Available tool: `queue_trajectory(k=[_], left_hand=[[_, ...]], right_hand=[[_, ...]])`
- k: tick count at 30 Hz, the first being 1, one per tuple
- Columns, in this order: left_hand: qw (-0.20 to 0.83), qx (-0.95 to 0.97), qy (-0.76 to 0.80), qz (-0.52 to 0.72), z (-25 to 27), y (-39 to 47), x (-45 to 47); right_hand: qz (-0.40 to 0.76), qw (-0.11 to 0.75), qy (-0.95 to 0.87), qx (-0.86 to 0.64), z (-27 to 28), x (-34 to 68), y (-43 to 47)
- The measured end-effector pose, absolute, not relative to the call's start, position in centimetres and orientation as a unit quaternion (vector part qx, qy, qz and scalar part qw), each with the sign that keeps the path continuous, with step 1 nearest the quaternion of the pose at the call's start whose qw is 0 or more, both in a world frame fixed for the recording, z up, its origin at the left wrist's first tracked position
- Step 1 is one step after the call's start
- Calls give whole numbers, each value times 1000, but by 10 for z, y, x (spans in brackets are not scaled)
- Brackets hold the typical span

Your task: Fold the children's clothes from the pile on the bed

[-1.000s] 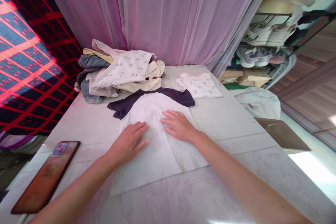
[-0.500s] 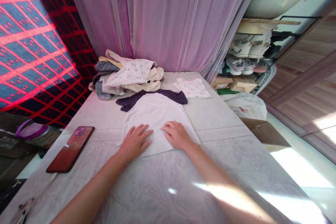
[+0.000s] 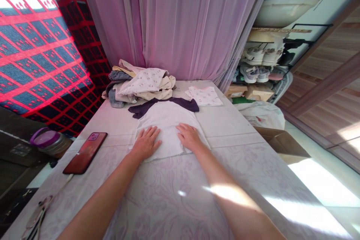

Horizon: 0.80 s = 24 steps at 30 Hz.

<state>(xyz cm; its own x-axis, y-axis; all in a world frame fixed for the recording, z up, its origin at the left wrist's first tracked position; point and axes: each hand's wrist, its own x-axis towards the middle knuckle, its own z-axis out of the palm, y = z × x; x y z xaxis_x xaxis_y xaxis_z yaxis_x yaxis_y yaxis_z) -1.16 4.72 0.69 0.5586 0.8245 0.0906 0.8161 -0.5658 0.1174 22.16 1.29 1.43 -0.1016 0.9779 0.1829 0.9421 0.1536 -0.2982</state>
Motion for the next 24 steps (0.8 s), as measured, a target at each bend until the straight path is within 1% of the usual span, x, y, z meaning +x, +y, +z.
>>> queue_trajectory(k=[2,4,7,9,12,14,17,19,22,24], left_hand=[[28,884,456,95,9,43,-15],[32,893,435,113,10,38,-20],[50,896,431,96,9,40,-27],[52,888,449,82,8,48,-31],[47,883,461,80,6,61,-33],[44,880,463,95,7,63,-33],[51,877,453,152,13,52,-35],[80,877,433,190,20,38,-37],[146,899,377,169,29,17,-40],[158,917,344,126,32,9,-41]], right_hand=[[56,200,-764,-611,14,221,2],[62,205,-792,-572,14,219,-6],[64,165,-811,-557,16,216,-4],[57,143,-798,-583,17,214,5],[54,130,-769,-624,17,212,18],[64,147,-761,-629,14,213,18],[97,223,-771,-589,7,219,0],[128,267,-782,-548,4,226,-18],[167,266,-797,-516,6,237,-40],[171,249,-802,-515,8,240,-46]])
